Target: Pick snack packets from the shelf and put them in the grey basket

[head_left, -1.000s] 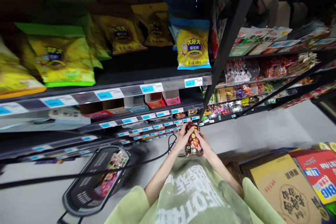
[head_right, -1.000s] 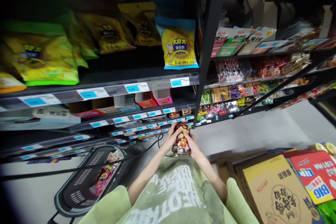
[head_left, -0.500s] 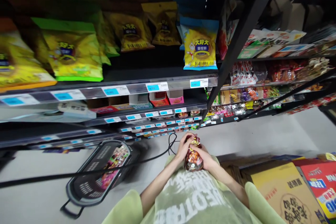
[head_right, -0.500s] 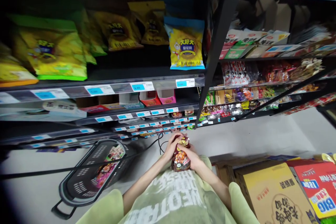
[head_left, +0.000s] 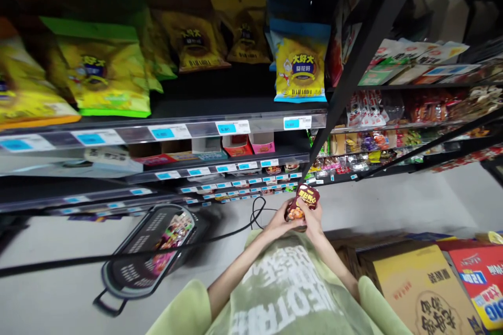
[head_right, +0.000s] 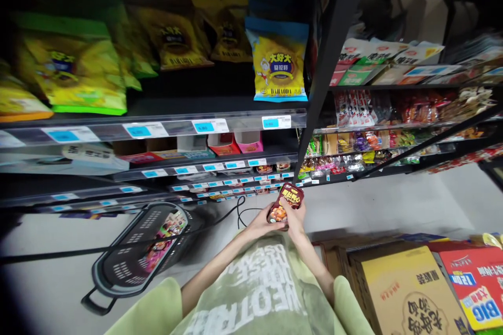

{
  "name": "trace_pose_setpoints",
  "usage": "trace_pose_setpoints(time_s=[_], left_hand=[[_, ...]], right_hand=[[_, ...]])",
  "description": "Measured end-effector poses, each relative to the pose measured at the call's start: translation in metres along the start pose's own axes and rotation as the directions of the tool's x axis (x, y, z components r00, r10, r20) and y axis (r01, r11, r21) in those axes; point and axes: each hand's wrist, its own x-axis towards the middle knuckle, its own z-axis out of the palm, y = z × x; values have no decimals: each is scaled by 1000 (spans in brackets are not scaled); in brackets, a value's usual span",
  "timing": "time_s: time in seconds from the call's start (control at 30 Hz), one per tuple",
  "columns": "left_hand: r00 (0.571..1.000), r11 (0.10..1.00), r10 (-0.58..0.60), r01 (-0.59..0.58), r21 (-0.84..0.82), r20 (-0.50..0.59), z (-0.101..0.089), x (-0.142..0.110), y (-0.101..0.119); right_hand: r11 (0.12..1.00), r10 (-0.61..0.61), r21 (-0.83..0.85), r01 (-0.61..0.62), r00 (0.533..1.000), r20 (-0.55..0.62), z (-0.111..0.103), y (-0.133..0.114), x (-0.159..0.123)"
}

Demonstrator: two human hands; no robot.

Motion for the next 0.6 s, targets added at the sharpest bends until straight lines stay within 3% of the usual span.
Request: trace_pose_setpoints(time_s=[0.1,0.2,0.3,0.4,0.5,0.6], left_hand=[[998,999,-29,28,23,52,-3,-1,-5],[994,996,-89,90,-20,60,-5,-2,-3],[983,985,-165,168,-29,78,-7,-3,1],[982,985,-171,171,7,80,-12,-1,2],[985,983,-152,143,116,76,-20,0,0],[993,946,-107,84,314,57,-32,3,-2]], right_hand=[[996,-77,-55,75,996,-38,0,1,2],[984,-130,-119,130,991,8,4,2,-3],[969,-148,-192,157,987,62,8,0,-10],[968,-123,-208,142,987,103,7,-4,-11],[979,-80,-164,122,966,245,-3,-11,-4],[979,-9,-180,100,896,445,-17,-25,9]])
